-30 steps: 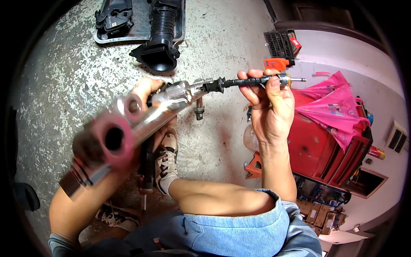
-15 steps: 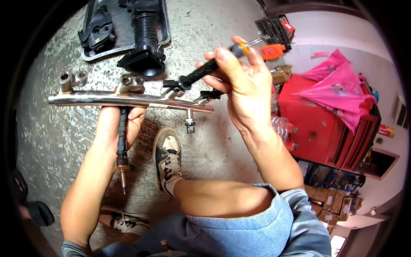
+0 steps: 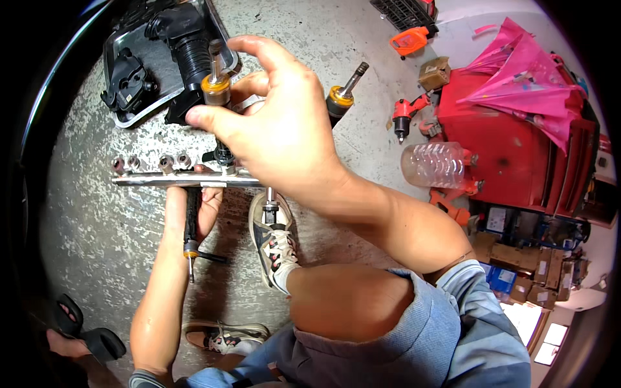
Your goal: The person services fuel injectors by removing small clips, cleaning the components with a tool and a cloth, and then reassembling them onto a metal fuel rail.
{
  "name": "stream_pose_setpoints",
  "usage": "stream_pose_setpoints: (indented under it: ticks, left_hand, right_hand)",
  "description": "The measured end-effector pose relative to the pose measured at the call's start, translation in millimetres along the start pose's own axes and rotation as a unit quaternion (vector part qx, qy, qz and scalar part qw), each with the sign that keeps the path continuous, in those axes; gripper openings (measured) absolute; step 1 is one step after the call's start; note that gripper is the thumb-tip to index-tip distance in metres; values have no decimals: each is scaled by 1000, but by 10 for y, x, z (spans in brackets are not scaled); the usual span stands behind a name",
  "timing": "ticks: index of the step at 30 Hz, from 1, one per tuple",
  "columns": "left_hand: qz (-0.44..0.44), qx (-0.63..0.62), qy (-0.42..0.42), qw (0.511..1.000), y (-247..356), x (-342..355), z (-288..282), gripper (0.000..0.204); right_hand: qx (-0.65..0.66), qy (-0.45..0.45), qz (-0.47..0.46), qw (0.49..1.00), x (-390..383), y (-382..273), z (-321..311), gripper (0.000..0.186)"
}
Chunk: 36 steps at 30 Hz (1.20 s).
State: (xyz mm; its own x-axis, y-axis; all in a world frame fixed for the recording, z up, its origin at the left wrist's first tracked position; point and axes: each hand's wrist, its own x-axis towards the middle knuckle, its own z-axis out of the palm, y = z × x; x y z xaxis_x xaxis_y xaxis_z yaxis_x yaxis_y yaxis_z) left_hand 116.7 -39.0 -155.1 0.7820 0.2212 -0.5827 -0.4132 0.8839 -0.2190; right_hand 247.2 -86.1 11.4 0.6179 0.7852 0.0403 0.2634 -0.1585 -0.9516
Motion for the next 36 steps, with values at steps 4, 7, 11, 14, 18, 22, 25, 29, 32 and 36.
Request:
stream_pose_setpoints:
  ticks: [4,7,11,14,18,22,25,29,32,36]
  left_hand:
    - [12,-15,14,1000,-91,-58,129,25]
    - [7,-10,-21,1000,-71,-26,43,26]
    - [27,1,-32,999,-43,-38,48,25]
    - [58,18,11,998,-91,-70,108,22]
    - [71,12,6,997,-78,-77,136,20]
    - [36,-40,-57,997,-14,-148,136,21]
    - [54,-12,-76,996,7,-166,123,23]
    - [60,-15,-68,996,-3,-185,174,22]
    - [69,-22,-62,995,17,-153,158,22]
    - [61,-20,-70,996,22,-129,131,21]
  right_hand:
    - [-41,-9,-46,998,-32,-4,-11,62]
    - [-25,-1,-117,993,-12,67,29,57]
    - [-96,-1,-195,976,-24,-93,9,52]
    - [-134,-22,-240,961,-43,-122,3,50]
    - [-127,-8,-279,952,29,-3,50,51]
    - [-117,-9,-188,975,63,-73,19,54]
    - [63,-71,-56,994,50,-210,-12,51]
    - [124,-92,-45,987,46,-211,16,56]
    - [2,-56,-116,992,-38,-220,72,56]
    - [-58,-49,-152,985,-21,-193,21,57]
